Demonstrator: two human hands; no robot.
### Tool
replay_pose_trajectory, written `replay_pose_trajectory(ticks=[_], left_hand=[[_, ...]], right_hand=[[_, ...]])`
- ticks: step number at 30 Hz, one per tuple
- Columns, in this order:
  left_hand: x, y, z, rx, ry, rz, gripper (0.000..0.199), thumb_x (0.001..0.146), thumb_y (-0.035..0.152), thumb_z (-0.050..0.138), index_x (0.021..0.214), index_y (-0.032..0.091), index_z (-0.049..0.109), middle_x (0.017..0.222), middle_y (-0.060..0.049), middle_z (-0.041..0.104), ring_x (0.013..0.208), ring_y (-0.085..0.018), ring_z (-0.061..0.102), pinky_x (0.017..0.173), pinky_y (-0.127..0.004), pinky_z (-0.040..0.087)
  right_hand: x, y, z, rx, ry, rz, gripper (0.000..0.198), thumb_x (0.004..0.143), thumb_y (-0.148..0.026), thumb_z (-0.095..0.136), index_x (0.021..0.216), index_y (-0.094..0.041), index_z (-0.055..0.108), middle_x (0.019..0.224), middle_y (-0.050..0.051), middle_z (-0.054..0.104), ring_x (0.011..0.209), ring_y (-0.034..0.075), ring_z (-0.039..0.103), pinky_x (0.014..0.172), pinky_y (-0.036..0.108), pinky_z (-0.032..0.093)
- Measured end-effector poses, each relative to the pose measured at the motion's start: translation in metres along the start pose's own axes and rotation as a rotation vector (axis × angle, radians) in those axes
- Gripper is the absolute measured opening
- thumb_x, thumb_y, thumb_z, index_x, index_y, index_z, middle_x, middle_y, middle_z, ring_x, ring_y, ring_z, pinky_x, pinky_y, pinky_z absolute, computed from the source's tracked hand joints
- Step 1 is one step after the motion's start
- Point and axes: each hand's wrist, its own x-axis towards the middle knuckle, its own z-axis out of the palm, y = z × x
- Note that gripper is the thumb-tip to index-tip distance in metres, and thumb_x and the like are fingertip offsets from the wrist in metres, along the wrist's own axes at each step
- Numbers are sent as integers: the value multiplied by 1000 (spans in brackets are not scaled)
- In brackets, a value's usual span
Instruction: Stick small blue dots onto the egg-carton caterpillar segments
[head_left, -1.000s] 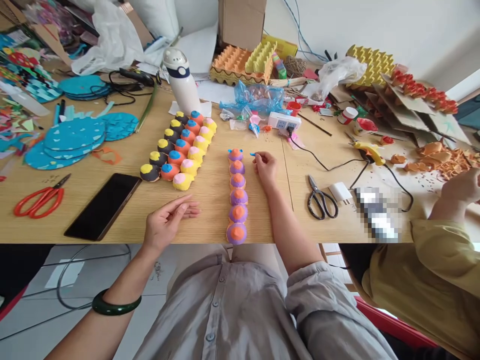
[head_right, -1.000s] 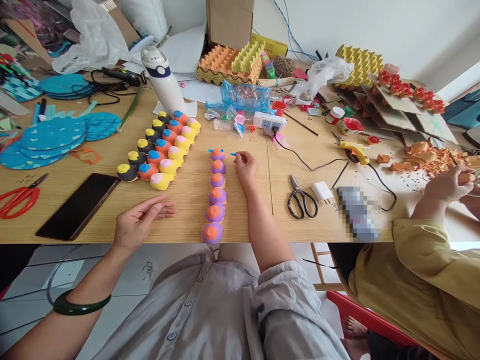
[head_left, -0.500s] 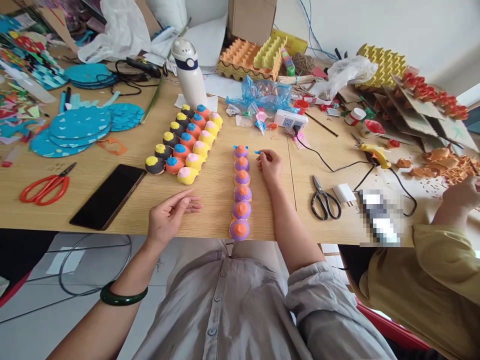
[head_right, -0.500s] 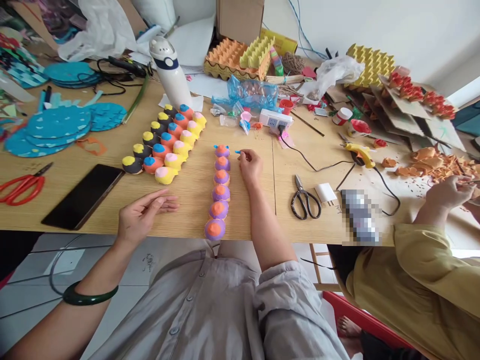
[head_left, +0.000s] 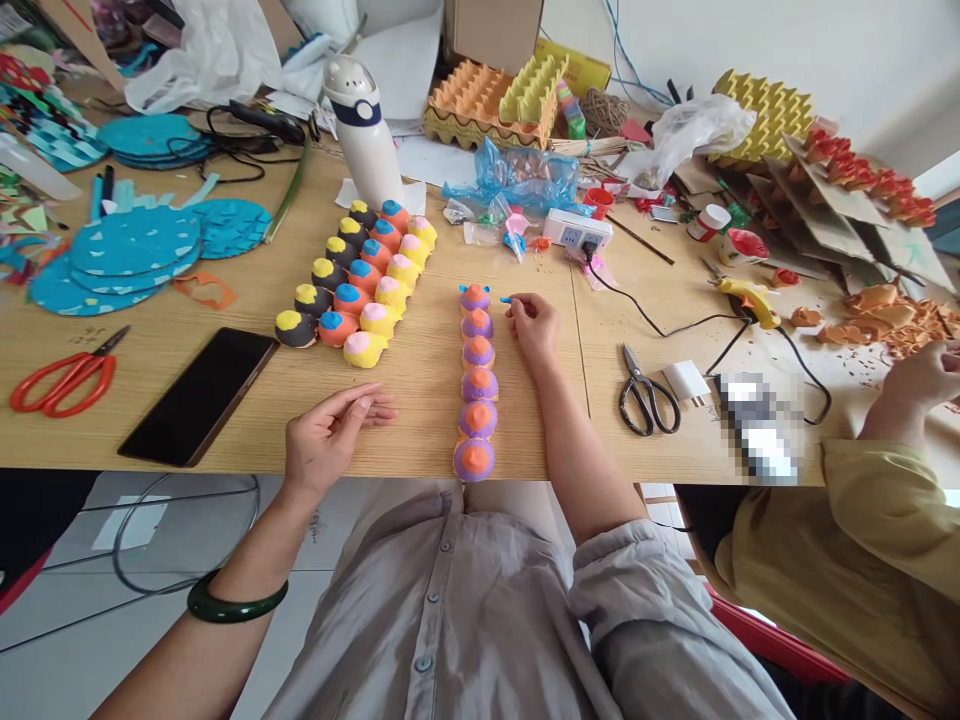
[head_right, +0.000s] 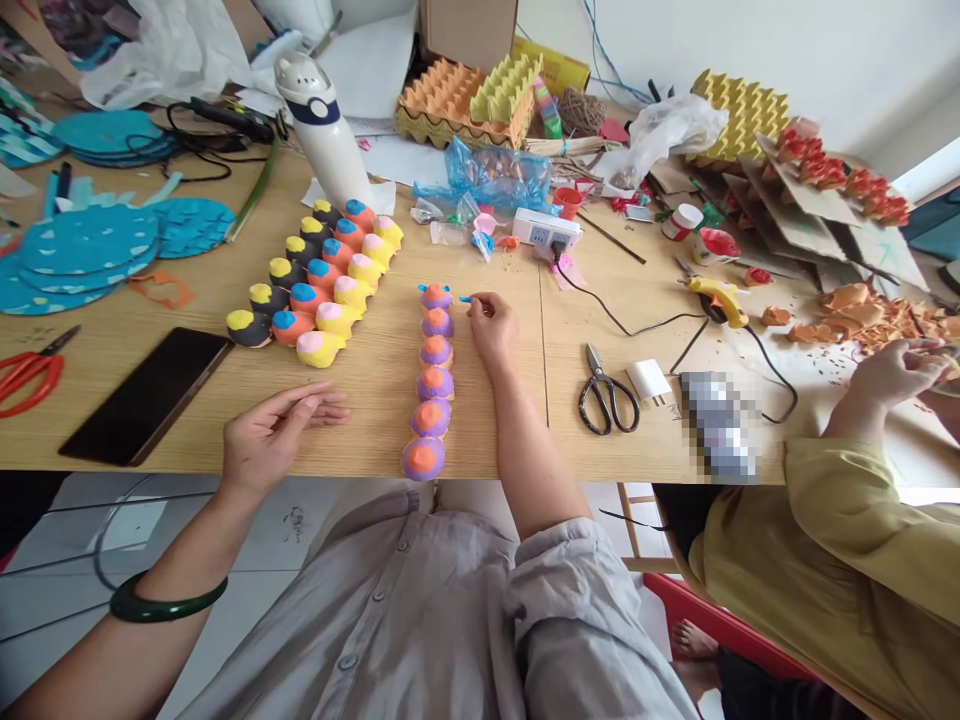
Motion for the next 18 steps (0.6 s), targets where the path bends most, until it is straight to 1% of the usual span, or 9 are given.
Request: replay_pose_trajectory(ticks=[8,15,18], left_hand=[[1,-6,-4,39,-22,18,36,102,47,68,117,16,78,107,-9,84,84,-20,82,82,-36,71],[2,-3,-1,16,-30,24,35,102,47,68,116,17,78,103,-8,84,82,-19,82,80,-34,71],[2,-2,0,3,-27,25,35,101,47,69,116,16,78,103,-8,84,81,-18,82,79,-33,71]], right_hand=[[3,4,0,-18,-4,-11,20,90,-39,67,87,-20,73,72,1,71,73,17,69,76,32,59],[3,6,-1,-6,-5,-15,21,88,-41,69,86,-20,73,71,0,70,71,17,68,73,32,58],[3,8,-2,3,-4,-13,22,88,-42,69,87,-20,73,70,0,69,68,16,67,69,30,56]])
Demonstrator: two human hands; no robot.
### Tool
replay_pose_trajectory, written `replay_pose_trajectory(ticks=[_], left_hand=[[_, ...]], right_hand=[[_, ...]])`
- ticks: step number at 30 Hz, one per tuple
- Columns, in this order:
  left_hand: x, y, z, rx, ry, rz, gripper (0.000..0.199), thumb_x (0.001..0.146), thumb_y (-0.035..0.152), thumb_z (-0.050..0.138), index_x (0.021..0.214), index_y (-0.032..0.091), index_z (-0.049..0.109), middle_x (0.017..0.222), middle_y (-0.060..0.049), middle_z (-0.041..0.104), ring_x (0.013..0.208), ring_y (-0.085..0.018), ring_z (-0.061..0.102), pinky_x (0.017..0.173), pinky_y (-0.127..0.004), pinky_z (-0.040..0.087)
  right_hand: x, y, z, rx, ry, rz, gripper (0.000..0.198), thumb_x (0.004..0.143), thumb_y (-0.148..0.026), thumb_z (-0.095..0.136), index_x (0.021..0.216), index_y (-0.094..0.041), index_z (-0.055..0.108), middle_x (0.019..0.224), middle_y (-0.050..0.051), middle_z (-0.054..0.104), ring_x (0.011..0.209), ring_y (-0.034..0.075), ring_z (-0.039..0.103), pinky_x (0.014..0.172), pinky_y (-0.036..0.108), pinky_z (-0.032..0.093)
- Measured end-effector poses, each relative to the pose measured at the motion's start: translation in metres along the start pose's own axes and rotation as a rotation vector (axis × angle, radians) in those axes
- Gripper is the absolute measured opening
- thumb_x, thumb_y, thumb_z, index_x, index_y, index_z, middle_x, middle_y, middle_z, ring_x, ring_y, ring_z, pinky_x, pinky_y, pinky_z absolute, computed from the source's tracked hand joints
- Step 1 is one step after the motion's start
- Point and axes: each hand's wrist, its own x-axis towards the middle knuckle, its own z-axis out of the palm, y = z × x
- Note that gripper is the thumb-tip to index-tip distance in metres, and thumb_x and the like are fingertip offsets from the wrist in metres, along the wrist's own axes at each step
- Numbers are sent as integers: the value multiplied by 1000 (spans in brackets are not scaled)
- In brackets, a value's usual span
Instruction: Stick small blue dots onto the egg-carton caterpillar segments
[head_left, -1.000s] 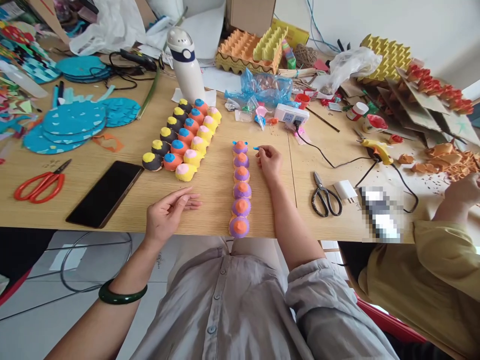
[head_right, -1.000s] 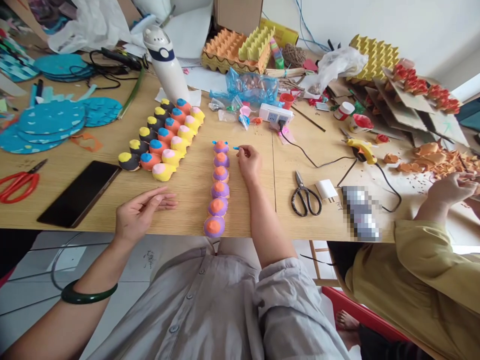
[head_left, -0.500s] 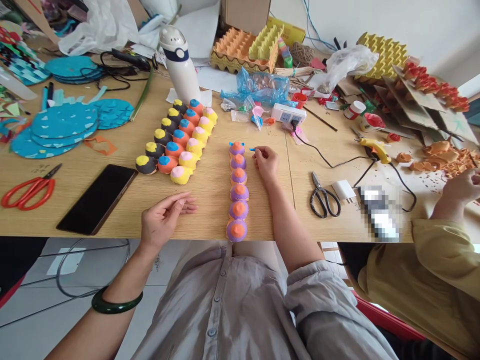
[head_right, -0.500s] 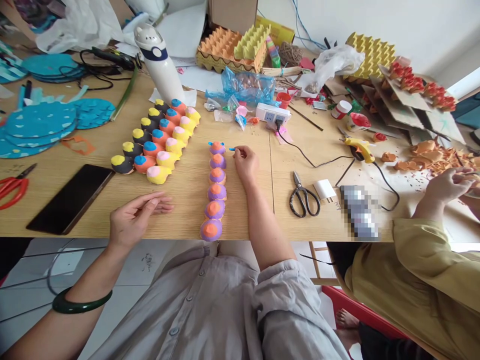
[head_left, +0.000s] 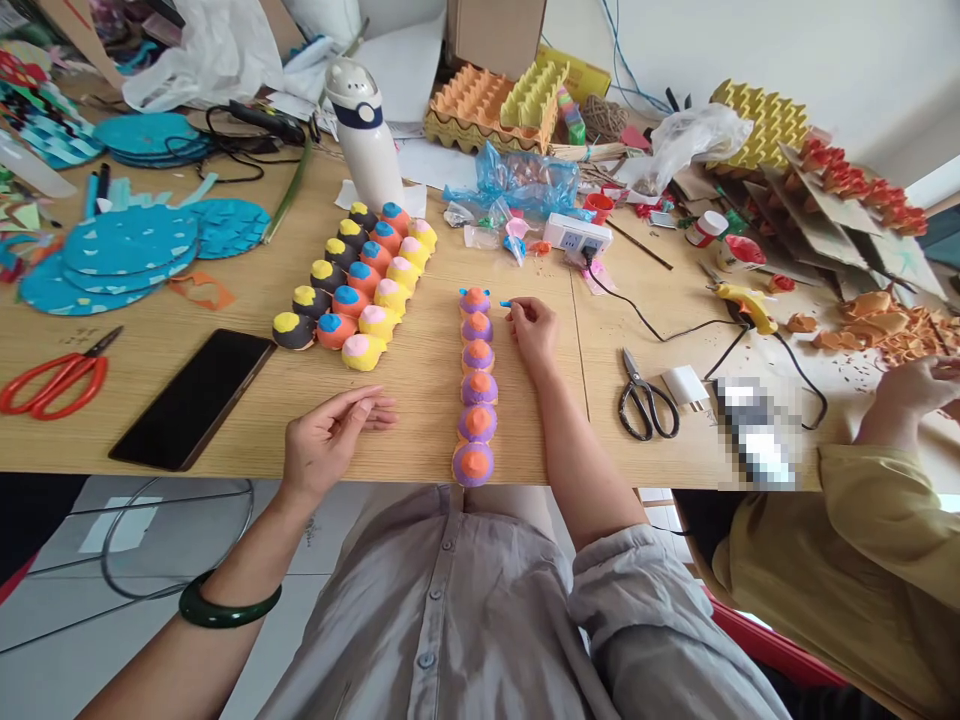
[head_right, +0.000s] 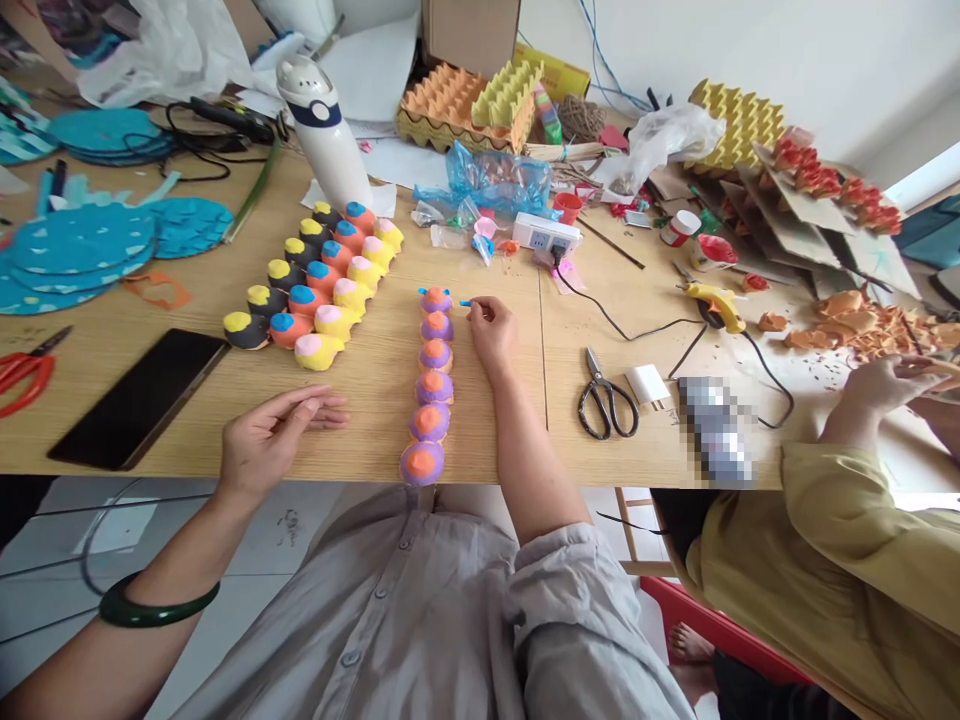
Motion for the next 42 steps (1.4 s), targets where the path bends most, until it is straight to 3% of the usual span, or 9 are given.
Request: replay_pose_trajectory(ticks=[8,17,25,32,42], left_hand=[[-1,-1,-1,13,-20,13,35,102,46,68,116,16,78,104,-8,84,81,-18,82,79,-31,71],[-3,-2,3,15,5,13,33,102,46,68,112,16,78,101,-8,84,80,-18,82,80,-32,71],[-4,1,4,44,17,30,31,102,44,68,110,16,78,99,-8,85,78,-18,82,77,-32,71],[-4,4,6,33,36,7,33,100,45,69,110,15,78,99,-9,85,76,-19,82,76,-33,71],[-3,11,6,-25,36,-52,40,100,48,66,119,14,75,101,-11,85,80,-22,82,78,-39,71]], right_hand=[[-1,-1,-2,16,-17,20,19,89,-38,66,89,-20,71,69,-2,67,52,11,53,54,27,44],[0,2,-2,-3,-18,14,27,88,-47,67,89,-20,70,69,-1,66,56,13,56,60,29,49],[-1,0,-1,1,-24,-3,25,90,-45,66,89,-21,72,73,1,69,70,18,66,73,32,57],[-4,-6,-2,-13,-22,-16,25,90,-45,67,88,-21,71,73,1,69,74,18,68,75,31,58],[-4,-9,-1,-5,-8,-4,14,90,-33,66,84,-21,71,73,0,67,78,18,68,76,31,58]])
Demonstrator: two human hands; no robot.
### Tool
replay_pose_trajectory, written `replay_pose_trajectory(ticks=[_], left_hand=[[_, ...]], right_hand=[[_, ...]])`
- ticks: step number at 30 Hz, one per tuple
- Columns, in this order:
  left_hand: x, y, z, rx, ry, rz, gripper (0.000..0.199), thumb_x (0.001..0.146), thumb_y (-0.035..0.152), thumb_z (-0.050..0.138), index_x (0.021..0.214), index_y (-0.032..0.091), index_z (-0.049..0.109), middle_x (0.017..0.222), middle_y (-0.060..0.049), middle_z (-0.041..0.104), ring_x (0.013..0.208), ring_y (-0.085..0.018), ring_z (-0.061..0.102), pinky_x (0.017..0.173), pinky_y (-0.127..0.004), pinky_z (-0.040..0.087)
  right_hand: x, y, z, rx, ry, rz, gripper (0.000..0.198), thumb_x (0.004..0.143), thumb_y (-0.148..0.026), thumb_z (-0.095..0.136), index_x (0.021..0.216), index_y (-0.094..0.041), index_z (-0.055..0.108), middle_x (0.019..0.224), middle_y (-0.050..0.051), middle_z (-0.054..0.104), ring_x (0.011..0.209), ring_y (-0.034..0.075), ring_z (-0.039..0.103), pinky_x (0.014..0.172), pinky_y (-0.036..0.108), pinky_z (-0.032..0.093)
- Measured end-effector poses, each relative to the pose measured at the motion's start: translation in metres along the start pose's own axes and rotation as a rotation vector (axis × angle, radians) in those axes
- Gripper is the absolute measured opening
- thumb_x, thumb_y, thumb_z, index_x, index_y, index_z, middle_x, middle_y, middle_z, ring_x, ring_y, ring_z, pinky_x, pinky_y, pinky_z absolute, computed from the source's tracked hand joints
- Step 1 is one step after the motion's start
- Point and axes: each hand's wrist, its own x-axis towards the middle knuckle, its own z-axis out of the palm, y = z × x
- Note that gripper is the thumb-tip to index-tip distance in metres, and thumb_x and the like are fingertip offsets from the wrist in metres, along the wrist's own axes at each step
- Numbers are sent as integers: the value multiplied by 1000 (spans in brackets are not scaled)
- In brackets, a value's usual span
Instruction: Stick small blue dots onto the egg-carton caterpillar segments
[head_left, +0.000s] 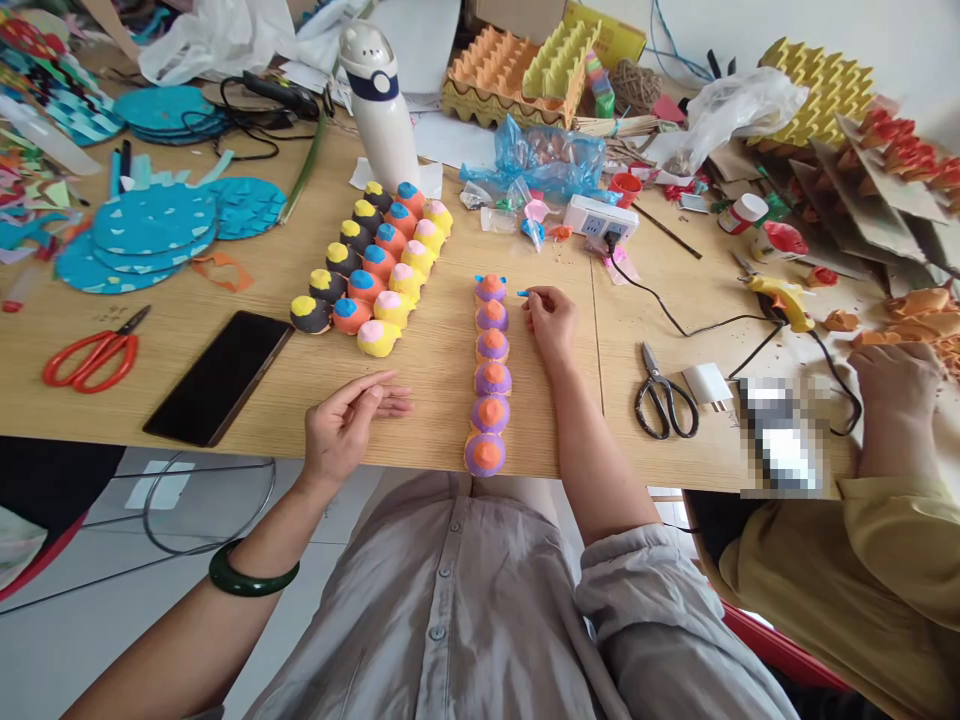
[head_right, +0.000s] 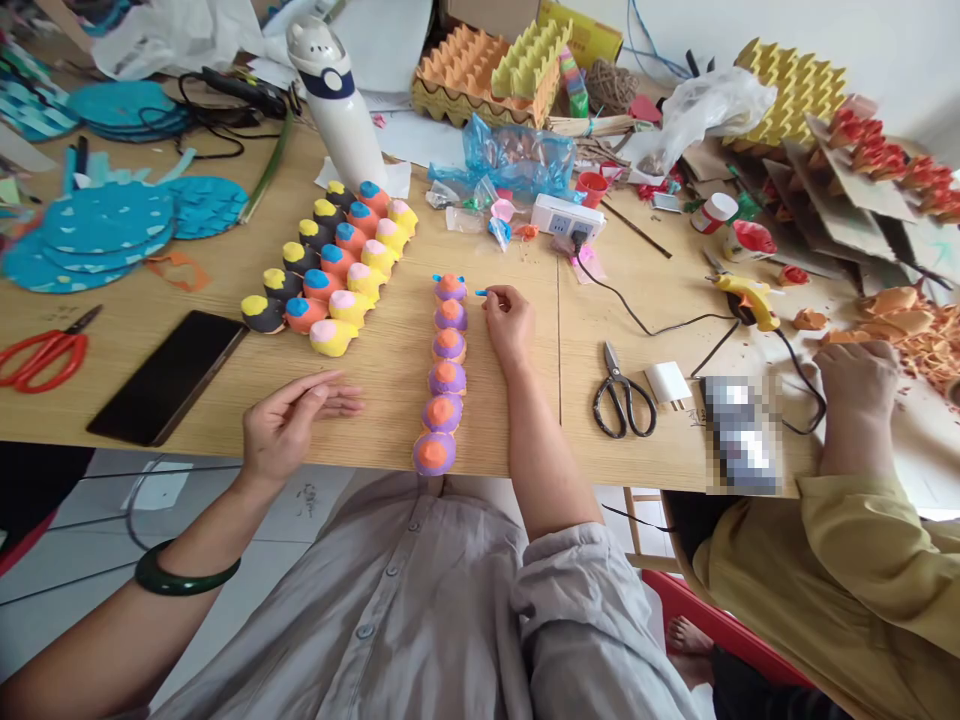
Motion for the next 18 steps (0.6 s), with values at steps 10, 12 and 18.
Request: replay_pose_trajectory(ticks=[10,12,18], left_hand=[[1,-2,2,-1,7,30,41,99,50,68,114,13,77,97,-11,84,78,-21,82,77,-36,71],[2,-2,1,-1,0,7,42,98,51,69,113,13,76,96,-11,84,78,-22,82,76,-37,71],[13,9,4,-115,49,-11,33,95,43,73,112,15,78,92,-6,84,76,-20,81,79,-35,70]], right_hand=[[0,-2,0,10,-3,0,16,87,-36,66,83,-21,71,71,0,68,74,18,67,74,33,58],[0,-3,0,24,5,10,18,86,-38,68,83,-21,71,70,0,68,73,18,66,73,32,58],[-1,-1,0,38,19,18,24,87,-45,70,86,-21,71,70,-1,68,64,15,63,63,28,54]])
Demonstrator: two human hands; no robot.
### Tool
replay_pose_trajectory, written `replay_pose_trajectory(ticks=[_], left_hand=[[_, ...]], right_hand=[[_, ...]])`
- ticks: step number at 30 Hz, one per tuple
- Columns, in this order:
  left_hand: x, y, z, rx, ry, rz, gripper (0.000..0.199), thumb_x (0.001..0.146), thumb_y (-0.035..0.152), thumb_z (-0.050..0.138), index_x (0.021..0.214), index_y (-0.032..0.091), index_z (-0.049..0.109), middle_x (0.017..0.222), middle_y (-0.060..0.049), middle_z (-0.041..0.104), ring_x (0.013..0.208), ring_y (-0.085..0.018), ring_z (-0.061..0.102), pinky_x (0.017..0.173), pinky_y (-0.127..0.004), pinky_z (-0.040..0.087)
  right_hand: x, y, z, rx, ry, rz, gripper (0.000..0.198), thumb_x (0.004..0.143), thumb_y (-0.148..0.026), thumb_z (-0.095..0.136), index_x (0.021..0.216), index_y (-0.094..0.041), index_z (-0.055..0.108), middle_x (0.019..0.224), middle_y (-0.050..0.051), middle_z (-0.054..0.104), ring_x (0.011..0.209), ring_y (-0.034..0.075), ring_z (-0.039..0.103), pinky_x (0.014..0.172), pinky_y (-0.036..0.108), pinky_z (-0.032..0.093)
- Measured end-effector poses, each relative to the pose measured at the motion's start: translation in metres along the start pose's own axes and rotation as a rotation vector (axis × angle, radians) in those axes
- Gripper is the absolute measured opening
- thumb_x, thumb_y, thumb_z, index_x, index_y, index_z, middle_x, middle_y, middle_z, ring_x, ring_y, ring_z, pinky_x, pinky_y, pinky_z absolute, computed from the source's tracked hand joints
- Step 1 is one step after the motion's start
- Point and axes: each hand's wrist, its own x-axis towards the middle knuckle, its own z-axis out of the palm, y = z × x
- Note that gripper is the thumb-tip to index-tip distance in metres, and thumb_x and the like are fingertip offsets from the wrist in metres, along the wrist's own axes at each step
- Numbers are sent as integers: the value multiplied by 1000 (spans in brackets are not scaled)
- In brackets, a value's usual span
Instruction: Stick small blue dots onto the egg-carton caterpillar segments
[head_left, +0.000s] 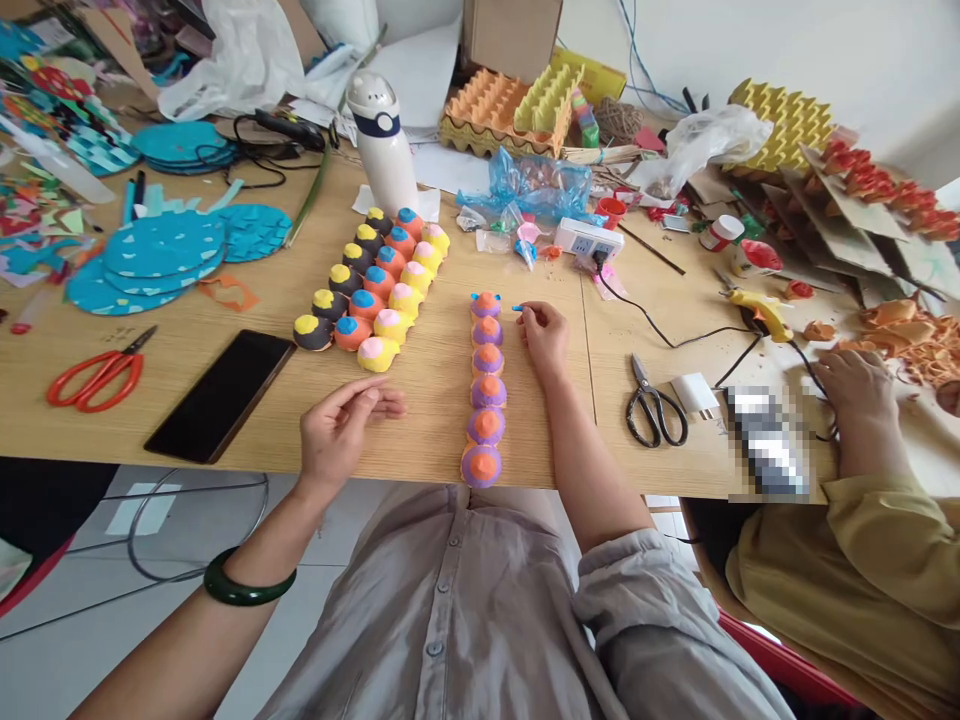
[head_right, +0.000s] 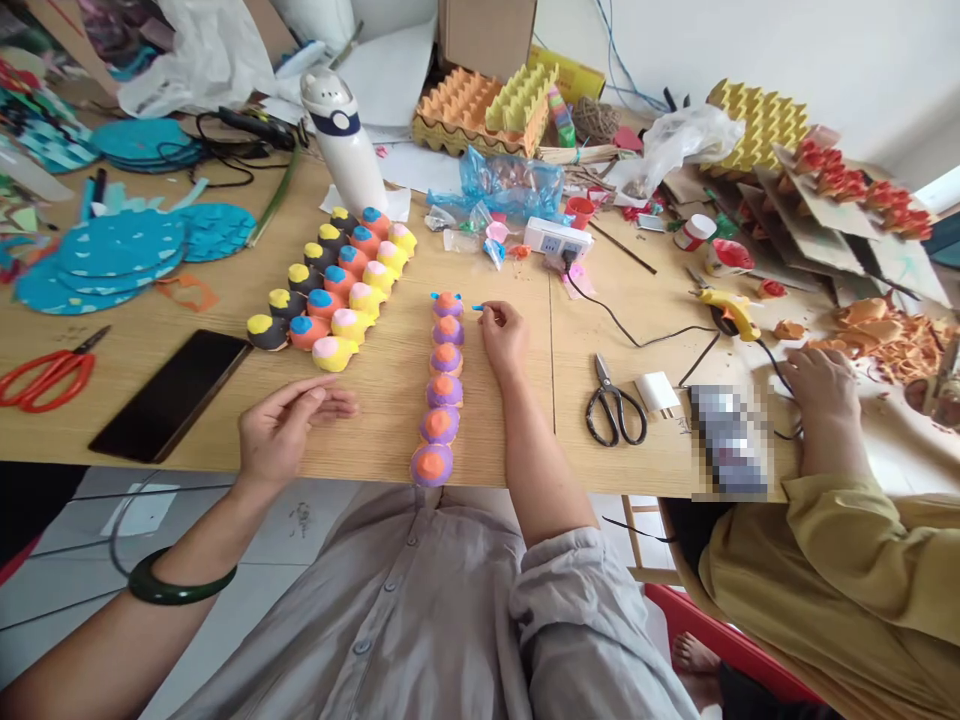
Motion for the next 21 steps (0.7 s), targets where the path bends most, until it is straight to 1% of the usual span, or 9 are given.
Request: replay_pose_trajectory(ticks=[3,6,9,11,13,16,19,21], left_hand=[[18,13,16,-18,10,87,32,95,41,72,114,16,78,91,-5,84,75,-20,81,78,-36,70],[44,23,42,-67,-18,132,33,93,44,72,110,16,77,87,-6,83,75,-21,81,77,-38,70],[67,27,71,-171,-91,100,36,88,44,74,109,15,76,86,-6,82,72,-22,80,75,-39,69],[77,26,89,-302,-148,34,36,83,40,76,108,14,76,82,-6,81,71,-23,80,73,-40,69],[83,25,103,-401,-218,-33,36,81,38,75,107,13,75,84,-7,82,73,-22,80,73,-38,68],[88,25,119,-468,-319,-117,35,81,36,72,108,13,74,85,-8,82,76,-23,81,73,-37,67],[93,26,129,-476,-358,-117,34,82,34,73,109,14,74,89,-8,82,79,-22,80,74,-37,68],[97,26,132,-448,-352,-56,34,85,34,74,112,14,75,93,-8,82,81,-21,80,75,-37,68]], right_hand=[[-2,1,0,7,9,14,25,90,-45,67,91,-20,71,74,-1,70,55,11,57,56,26,48],[-5,-2,-1,17,13,19,24,90,-44,67,91,-20,70,74,-1,71,52,10,56,53,25,46],[-6,-3,-1,18,-2,17,23,88,-42,69,88,-19,71,71,-2,70,51,10,56,54,25,46],[-6,-3,-2,16,-12,16,23,86,-42,70,88,-19,72,69,-3,70,51,10,55,54,25,46],[-6,-3,-2,14,-15,12,24,86,-43,70,89,-20,73,70,-2,71,52,10,55,53,24,46],[-9,-5,-3,15,-13,7,28,87,-48,70,91,-20,73,72,-2,72,52,9,55,52,24,46],[-13,-8,-4,38,-5,4,32,87,-53,70,92,-21,72,77,-1,74,51,10,56,51,24,48],[-16,-11,-4,80,14,-5,33,87,-54,71,94,-22,72,81,0,76,54,10,58,53,25,52]])
